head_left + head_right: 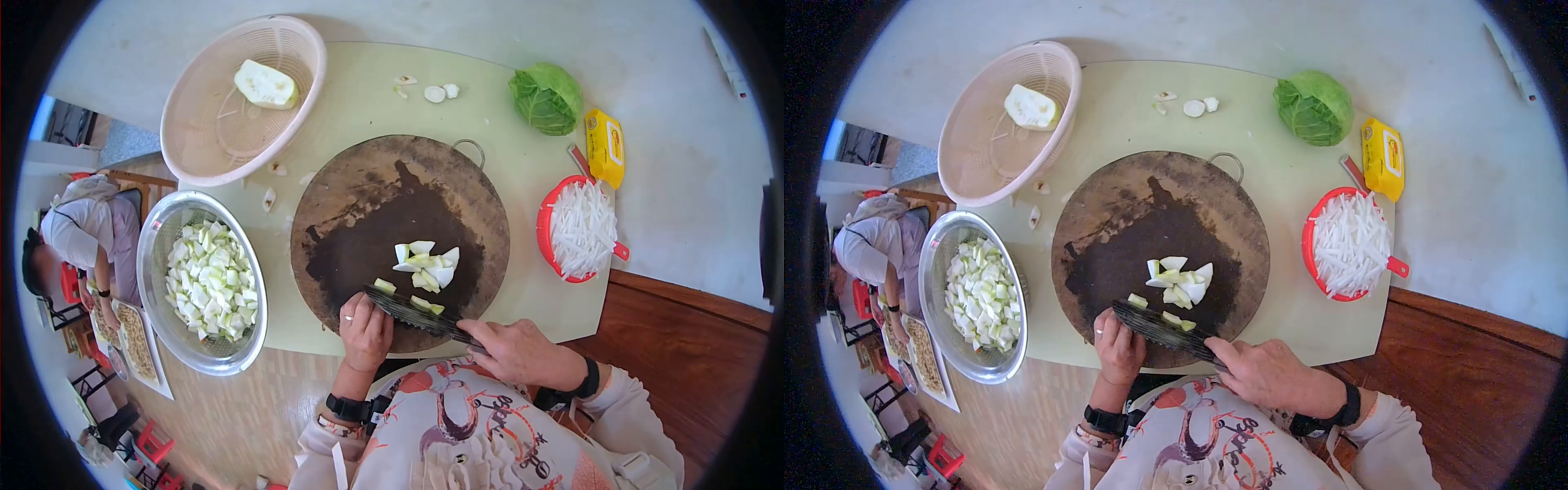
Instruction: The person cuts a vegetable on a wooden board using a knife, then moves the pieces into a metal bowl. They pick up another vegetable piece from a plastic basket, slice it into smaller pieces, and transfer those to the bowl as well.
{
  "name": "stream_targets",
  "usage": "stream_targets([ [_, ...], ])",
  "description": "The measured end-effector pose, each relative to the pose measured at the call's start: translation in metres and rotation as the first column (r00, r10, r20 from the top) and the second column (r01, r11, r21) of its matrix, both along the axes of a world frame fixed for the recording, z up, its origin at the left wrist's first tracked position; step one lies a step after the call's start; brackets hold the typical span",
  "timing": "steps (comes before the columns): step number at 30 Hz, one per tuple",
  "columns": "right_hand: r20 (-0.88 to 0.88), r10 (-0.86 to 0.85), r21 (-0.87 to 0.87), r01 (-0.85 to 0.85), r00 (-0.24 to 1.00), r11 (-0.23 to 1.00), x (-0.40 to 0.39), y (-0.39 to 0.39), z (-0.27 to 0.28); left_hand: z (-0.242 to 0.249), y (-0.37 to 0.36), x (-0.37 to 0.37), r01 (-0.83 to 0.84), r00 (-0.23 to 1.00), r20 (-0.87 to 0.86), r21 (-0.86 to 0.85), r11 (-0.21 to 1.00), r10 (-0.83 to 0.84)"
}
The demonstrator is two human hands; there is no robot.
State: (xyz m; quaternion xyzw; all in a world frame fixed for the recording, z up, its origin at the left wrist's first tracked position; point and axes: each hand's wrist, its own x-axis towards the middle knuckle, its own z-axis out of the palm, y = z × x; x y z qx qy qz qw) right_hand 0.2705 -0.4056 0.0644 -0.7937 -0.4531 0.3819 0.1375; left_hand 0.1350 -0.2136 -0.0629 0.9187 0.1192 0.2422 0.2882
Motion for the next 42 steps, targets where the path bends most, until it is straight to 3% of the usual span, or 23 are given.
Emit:
stream_targets([
  [8, -0.006, 0.038, -0.020, -0.039, 0.999, 0.999, 0.005, -0.002, -0.002, 0.001, 0.002, 0.002, 0.033, 0.999, -0.017, -0.039, 0.999, -0.033],
  [14, -0.069, 0.047, -0.027, -0.049, 0.996, 0.998, 0.013, 0.004, -0.005, 0.000, 0.002, 0.002, 0.019, 1.000, 0.000, -0.033, 0.999, -0.019],
  [17, -0.159, 0.026, -0.113, -0.045, 0.987, 0.993, 0.011, 0.025, -0.013, -0.002, 0.001, 0.002, 0.013, 1.000, 0.022, -0.044, 0.999, -0.013],
  [19, -0.064, -0.006, 0.058, 0.010, 0.998, 0.998, 0.001, 0.038, -0.033, -0.004, 0.002, -0.001, 0.017, 1.000, 0.002, -0.006, 1.000, -0.017],
  [22, 0.010, -0.046, 0.137, 0.044, 0.999, 0.990, -0.007, 0.049, -0.040, 0.000, 0.003, -0.003, 0.015, 0.999, -0.051, -0.025, 1.000, -0.016],
  [29, -0.065, -0.141, 0.095, 0.147, 0.988, 0.984, 0.004, 0.029, -0.022, 0.004, -0.001, 0.002, -0.022, 0.999, 0.039, -0.055, 0.998, 0.024],
  [34, -0.103, 0.012, -0.011, -0.013, 0.995, 1.000, 0.006, 0.011, 0.000, 0.000, 0.000, -0.004, -0.008, 0.999, 0.045, -0.069, 0.998, 0.011],
  [42, -0.019, 0.076, -0.001, -0.076, 0.997, 0.997, 0.004, 0.010, -0.002, -0.002, 0.000, -0.004, -0.005, 0.999, 0.042, -0.069, 0.998, 0.008],
])
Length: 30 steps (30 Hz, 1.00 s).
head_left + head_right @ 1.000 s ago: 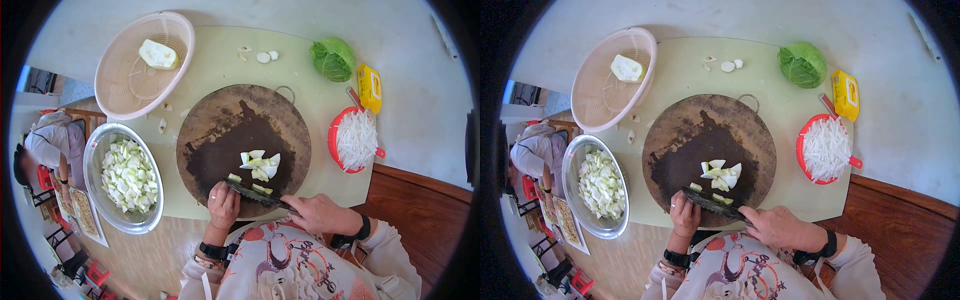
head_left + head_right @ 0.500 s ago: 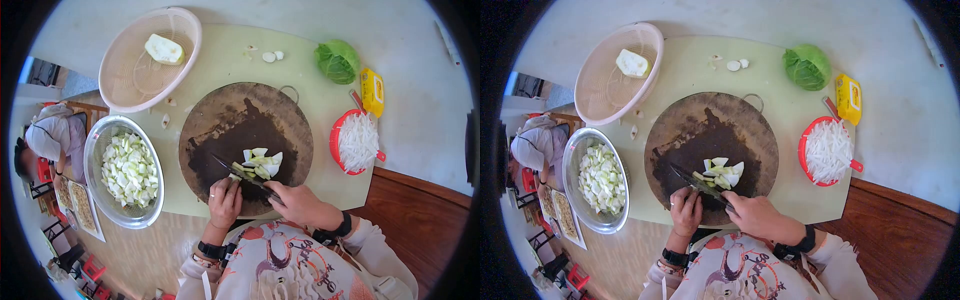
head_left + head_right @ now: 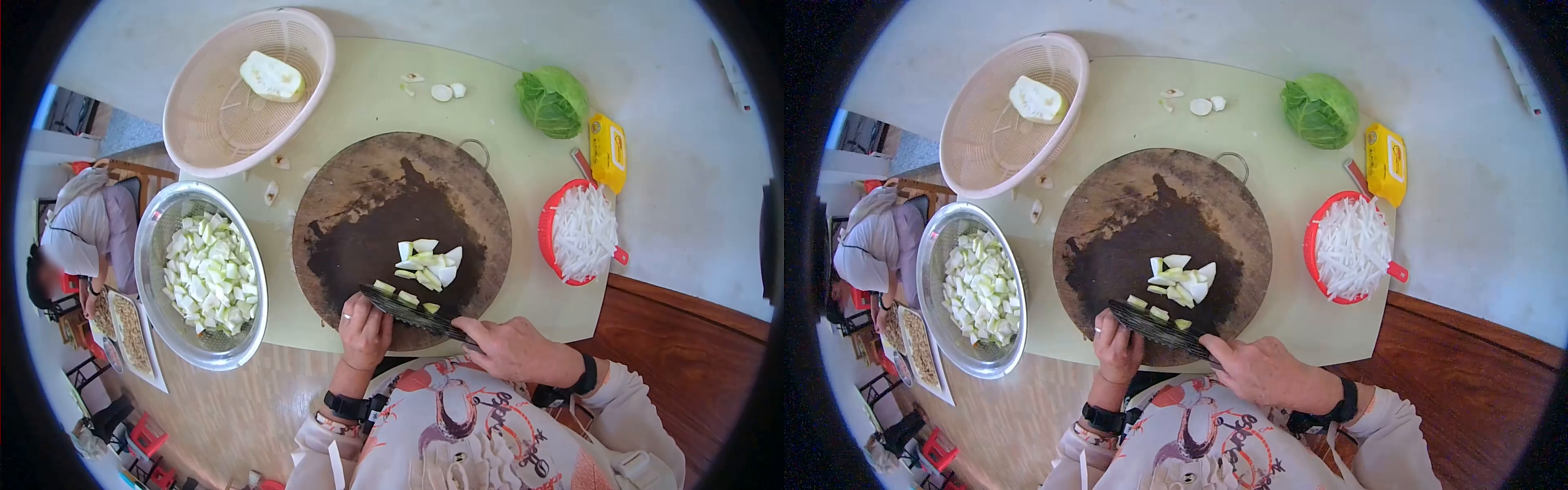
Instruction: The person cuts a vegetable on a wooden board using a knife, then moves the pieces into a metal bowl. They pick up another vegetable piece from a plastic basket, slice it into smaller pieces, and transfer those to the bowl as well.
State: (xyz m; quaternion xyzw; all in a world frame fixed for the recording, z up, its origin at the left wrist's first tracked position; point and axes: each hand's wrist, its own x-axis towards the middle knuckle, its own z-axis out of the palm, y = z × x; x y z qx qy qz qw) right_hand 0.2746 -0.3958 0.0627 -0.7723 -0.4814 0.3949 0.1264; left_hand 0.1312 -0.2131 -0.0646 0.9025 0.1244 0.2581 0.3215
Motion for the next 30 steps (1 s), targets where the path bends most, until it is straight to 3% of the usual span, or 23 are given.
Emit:
stream_targets([
  [5, 0.000, 0.036, -0.024, -0.036, 0.999, 0.999, -0.003, 0.019, -0.011, 0.000, 0.001, -0.001, 0.010, 1.000, 0.005, -0.003, 1.000, -0.010],
  [11, 0.052, -0.073, 0.120, 0.066, 0.996, 0.991, -0.014, 0.042, -0.042, -0.002, -0.001, -0.003, -0.016, 1.000, -0.016, 0.009, 1.000, 0.016],
  [13, -0.055, -0.202, 0.149, 0.208, 0.978, 0.967, -0.012, 0.037, -0.043, 0.004, -0.002, 0.003, -0.045, 0.999, 0.006, -0.006, 0.999, 0.045],
  [16, -0.097, -0.246, 0.028, 0.250, 0.964, 0.968, -0.002, 0.027, -0.024, 0.010, -0.003, 0.005, -0.064, 0.998, 0.014, -0.005, 0.998, 0.064],
  [23, -0.119, -0.106, 0.001, 0.106, 0.987, 0.994, 0.000, 0.000, 0.000, 0.003, -0.001, -0.001, -0.048, 0.997, 0.051, -0.023, 0.999, 0.049],
  [25, -0.053, -0.042, 0.007, 0.043, 0.998, 0.999, -0.003, -0.006, -0.005, -0.001, -0.001, -0.004, -0.033, 0.999, 0.041, -0.005, 0.999, 0.034],
  [30, -0.045, -0.036, -0.027, 0.035, 0.998, 0.999, -0.005, -0.004, -0.006, -0.002, -0.001, -0.002, -0.035, 0.998, 0.042, -0.018, 0.999, 0.036],
])
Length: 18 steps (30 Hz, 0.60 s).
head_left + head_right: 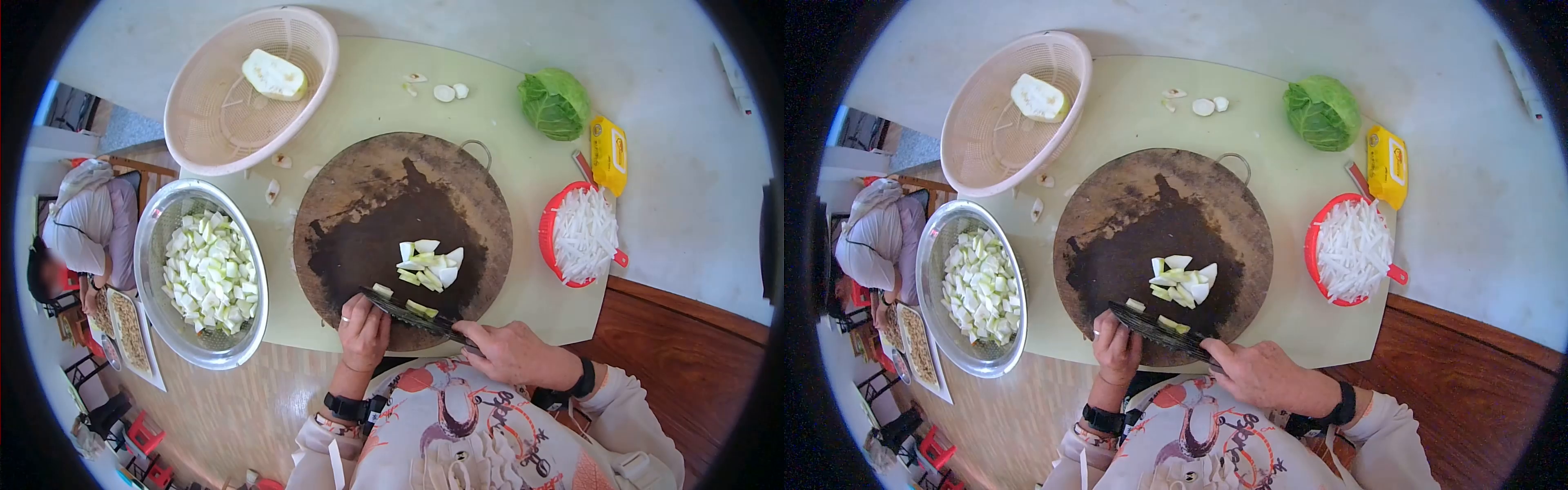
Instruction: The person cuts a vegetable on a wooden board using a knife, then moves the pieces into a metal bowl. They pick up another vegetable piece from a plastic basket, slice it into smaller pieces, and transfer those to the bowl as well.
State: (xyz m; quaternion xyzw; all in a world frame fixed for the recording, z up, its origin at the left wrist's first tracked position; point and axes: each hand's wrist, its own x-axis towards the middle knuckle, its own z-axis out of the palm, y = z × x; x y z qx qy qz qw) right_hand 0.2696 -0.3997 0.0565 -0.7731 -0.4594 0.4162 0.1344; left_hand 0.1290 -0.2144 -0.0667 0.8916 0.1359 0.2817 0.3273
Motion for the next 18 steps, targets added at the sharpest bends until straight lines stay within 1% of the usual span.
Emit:
stream_targets([
  [5, -0.003, 0.011, -0.037, -0.012, 1.000, 0.999, -0.003, 0.019, -0.003, -0.003, 0.000, -0.001, 0.007, 1.000, -0.009, 0.004, 1.000, -0.007],
  [7, 0.010, -0.039, 0.052, 0.038, 0.999, 0.998, -0.006, 0.034, -0.018, -0.005, -0.001, -0.003, -0.007, 1.000, -0.029, 0.021, 1.000, 0.007],
  [11, 0.013, -0.049, 0.086, 0.048, 0.999, 0.995, -0.008, 0.051, -0.031, -0.003, 0.000, -0.003, -0.004, 1.000, -0.029, 0.039, 0.999, 0.005],
  [13, -0.066, -0.152, 0.124, 0.159, 0.986, 0.979, -0.006, 0.048, -0.035, 0.007, 0.000, 0.005, -0.012, 1.000, -0.021, 0.050, 0.999, 0.013],
  [14, -0.065, -0.151, 0.124, 0.158, 0.986, 0.980, -0.004, 0.046, -0.033, 0.010, 0.000, 0.006, -0.013, 1.000, -0.020, 0.050, 0.999, 0.014],
  [16, -0.072, -0.229, 0.105, 0.235, 0.971, 0.966, 0.000, 0.040, -0.025, 0.013, 0.000, 0.006, -0.023, 0.999, -0.021, 0.047, 0.999, 0.024],
  [18, -0.071, -0.202, 0.089, 0.208, 0.977, 0.974, 0.003, 0.031, -0.017, 0.011, -0.001, 0.003, -0.036, 0.999, -0.013, 0.030, 0.999, 0.036],
])
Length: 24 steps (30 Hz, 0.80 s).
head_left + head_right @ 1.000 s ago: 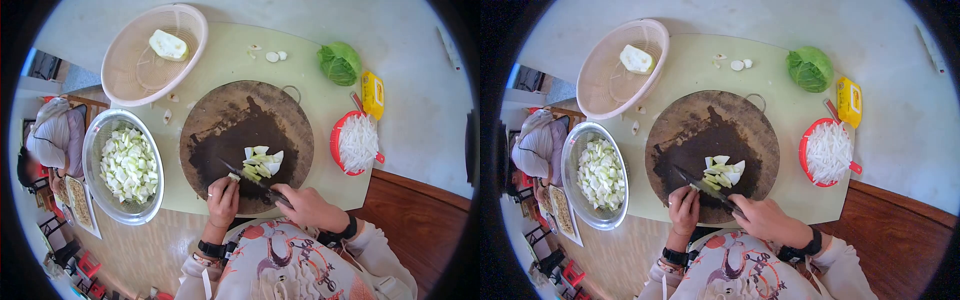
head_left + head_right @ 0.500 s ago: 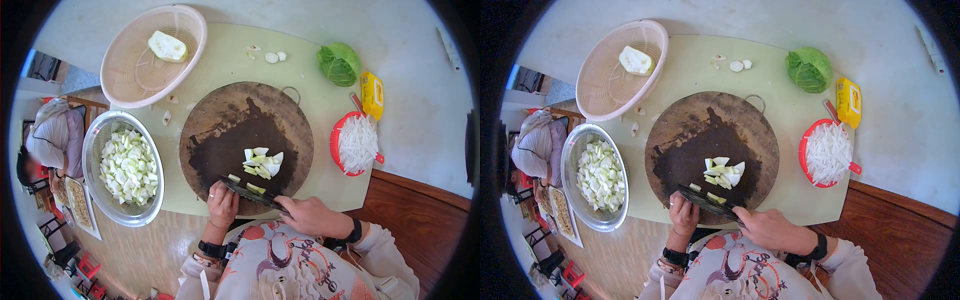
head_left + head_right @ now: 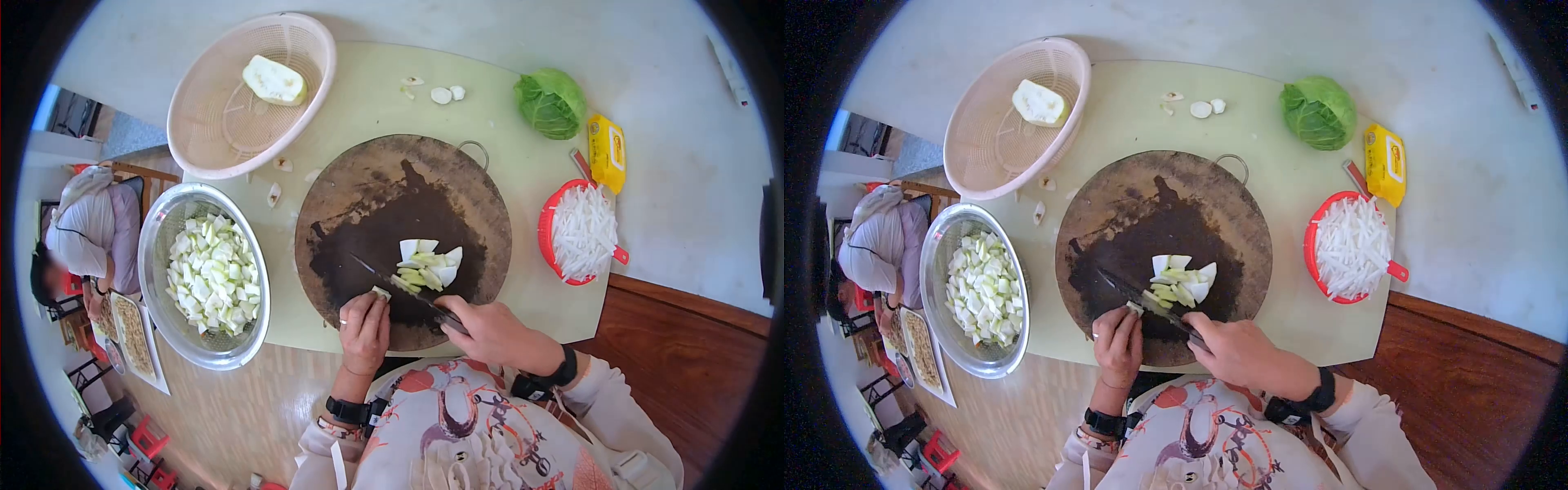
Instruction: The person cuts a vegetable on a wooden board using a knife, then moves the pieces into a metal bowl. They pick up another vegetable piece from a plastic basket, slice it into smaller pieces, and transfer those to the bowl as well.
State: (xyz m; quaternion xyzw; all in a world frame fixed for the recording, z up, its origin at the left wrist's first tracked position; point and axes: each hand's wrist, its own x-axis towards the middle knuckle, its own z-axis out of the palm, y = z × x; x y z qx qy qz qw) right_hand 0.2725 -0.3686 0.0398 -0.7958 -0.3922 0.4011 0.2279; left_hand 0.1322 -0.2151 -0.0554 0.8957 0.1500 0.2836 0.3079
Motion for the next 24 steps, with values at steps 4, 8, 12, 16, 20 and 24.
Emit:
stream_targets([
  [4, -0.003, 0.092, -0.037, -0.092, 0.996, 0.995, 0.000, -0.015, 0.019, -0.004, 0.000, -0.003, 0.002, 1.000, 0.020, -0.011, 1.000, -0.002],
  [8, -0.009, 0.140, -0.077, -0.141, 0.990, 0.987, -0.006, -0.027, 0.023, -0.009, 0.000, -0.007, 0.008, 1.000, 0.023, -0.010, 1.000, -0.007],
  [12, -0.001, 0.165, -0.115, -0.164, 0.986, 0.980, -0.007, -0.029, 0.020, -0.011, 0.000, -0.007, 0.019, 1.000, 0.014, -0.013, 1.000, -0.018],
  [16, -0.015, 0.164, -0.138, -0.165, 0.986, 0.977, -0.007, -0.026, 0.017, -0.011, 0.000, -0.007, 0.018, 1.000, 0.012, -0.026, 1.000, -0.018],
  [20, -0.038, 0.138, -0.108, -0.142, 0.990, 0.984, -0.011, 0.005, 0.004, -0.015, -0.001, -0.008, 0.013, 1.000, 0.020, -0.003, 1.000, -0.012],
  [24, 0.028, 0.102, 0.031, -0.103, 0.994, 0.994, -0.013, 0.018, -0.018, -0.011, 0.001, -0.008, 0.022, 1.000, -0.007, 0.007, 1.000, -0.022],
])
